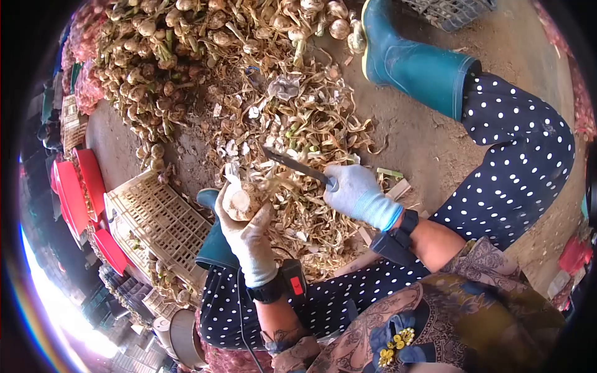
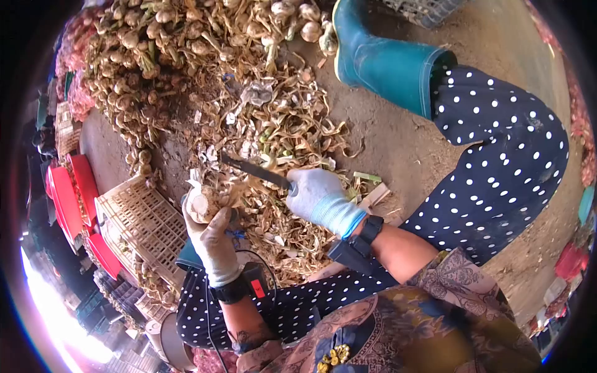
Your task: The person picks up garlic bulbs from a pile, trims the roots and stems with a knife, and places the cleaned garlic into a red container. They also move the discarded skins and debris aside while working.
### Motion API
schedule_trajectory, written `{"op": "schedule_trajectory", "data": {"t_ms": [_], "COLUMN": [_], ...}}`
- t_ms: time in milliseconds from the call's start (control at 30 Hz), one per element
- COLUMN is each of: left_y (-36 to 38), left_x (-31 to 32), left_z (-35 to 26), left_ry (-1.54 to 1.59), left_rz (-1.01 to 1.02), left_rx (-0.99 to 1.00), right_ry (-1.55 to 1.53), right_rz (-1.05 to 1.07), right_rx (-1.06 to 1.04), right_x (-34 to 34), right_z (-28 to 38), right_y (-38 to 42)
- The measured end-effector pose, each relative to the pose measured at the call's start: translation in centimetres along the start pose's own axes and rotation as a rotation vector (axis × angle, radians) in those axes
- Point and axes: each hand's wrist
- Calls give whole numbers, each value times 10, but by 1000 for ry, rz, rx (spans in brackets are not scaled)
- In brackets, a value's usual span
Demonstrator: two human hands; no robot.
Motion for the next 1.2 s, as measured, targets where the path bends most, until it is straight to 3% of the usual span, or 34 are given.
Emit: {"op": "schedule_trajectory", "data": {"t_ms": [100, 133, 200, 333, 367, 433, 467, 567, 600, 700, 767, 833, 933, 967, 1033, 1067, 1200], "left_y": [-5, -6, -9, -9, -9, -5, -11, -14, -11, -22, -12, -7, 2, 10, 15, 2, 19], "left_x": [-5, -8, -11, -3, 5, 22, 19, 9, 7, -17, -19, -19, -24, -22, -40, -47, -44], "left_z": [14, 20, 31, 52, 54, 50, 59, 48, 39, 34, 16, 2, -3, -13, -1, 2, 7], "left_ry": [-51, 108, 375, 667, 665, 743, 871, 969, 849, 619, 376, 220, 6, -198, -82, 119, -50], "left_rz": [-31, -3, -37, -8, -8, 40, 50, 266, 168, 151, 117, 197, 167, 77, 129, 157, 117], "left_rx": [48, -16, -198, -261, -277, -250, -340, -446, -411, -365, -222, -175, -44, -6, -26, -245, -92], "right_ry": [-23, -22, -217, -682, -768, -308, -200, -145, -141, -189, -217, -232, -217, -152, -82, -25, 19], "right_rz": [88, 87, -38, -234, -190, 28, 139, 79, 66, -21, -77, -87, 22, 35, 35, 71, 70], "right_rx": [21, 25, 15, -87, -86, 52, 290, 224, 250, 179, 152, 74, -175, -342, -521, -557, -574], "right_x": [7, 8, 7, -10, -13, 22, 40, 57, 51, 36, 24, 12, -8, -11, -14, -18, -16], "right_z": [3, 4, 11, 35, 35, 7, -15, -44, -38, -29, -23, -13, 14, 17, 22, 24, 23], "right_y": [11, 14, 15, 6, 5, 3, 3, 2, -2, -16, -13, -7, 4, 8, 18, 22, 29]}}
Point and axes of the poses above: each hand's wrist, its own y-axis away from the middle knuckle, its own x-axis out of the palm, z = x × y, and after that the axes turned 15 degrees about -z, right-handed
